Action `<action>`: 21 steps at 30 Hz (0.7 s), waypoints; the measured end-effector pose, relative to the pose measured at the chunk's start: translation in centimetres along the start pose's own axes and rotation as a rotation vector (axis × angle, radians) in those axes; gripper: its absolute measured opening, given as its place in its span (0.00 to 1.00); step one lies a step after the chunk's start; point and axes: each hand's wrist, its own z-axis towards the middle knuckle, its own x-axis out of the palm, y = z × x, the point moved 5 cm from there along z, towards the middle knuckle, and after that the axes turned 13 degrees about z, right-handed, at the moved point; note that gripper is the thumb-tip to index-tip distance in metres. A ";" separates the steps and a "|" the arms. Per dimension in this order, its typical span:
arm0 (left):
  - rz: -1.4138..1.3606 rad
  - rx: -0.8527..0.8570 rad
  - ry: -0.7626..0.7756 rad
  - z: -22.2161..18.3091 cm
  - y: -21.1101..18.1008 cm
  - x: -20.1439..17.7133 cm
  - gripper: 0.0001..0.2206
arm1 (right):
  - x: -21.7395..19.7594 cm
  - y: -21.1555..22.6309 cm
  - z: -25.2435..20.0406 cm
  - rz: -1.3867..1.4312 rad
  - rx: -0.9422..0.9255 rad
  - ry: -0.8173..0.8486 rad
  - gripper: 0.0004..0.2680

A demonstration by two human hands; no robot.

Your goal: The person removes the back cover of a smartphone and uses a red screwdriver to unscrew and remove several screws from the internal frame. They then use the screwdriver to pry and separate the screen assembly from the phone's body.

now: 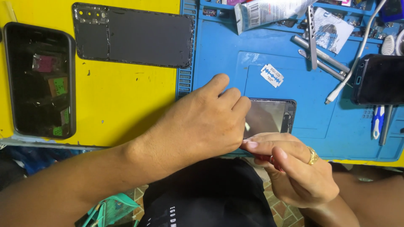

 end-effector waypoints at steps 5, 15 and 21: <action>-0.020 -0.029 -0.040 -0.1 -0.1 0.0 0.17 | 0.3 0.0 0.4 -0.029 -0.031 0.008 0.19; -0.015 -0.046 -0.086 -0.1 -0.4 -0.1 0.17 | 1.5 1.5 3.5 0.070 -0.080 0.219 0.07; -0.046 -0.045 -0.105 -0.6 0.4 0.6 0.17 | 0.5 0.0 1.2 0.073 0.032 0.176 0.18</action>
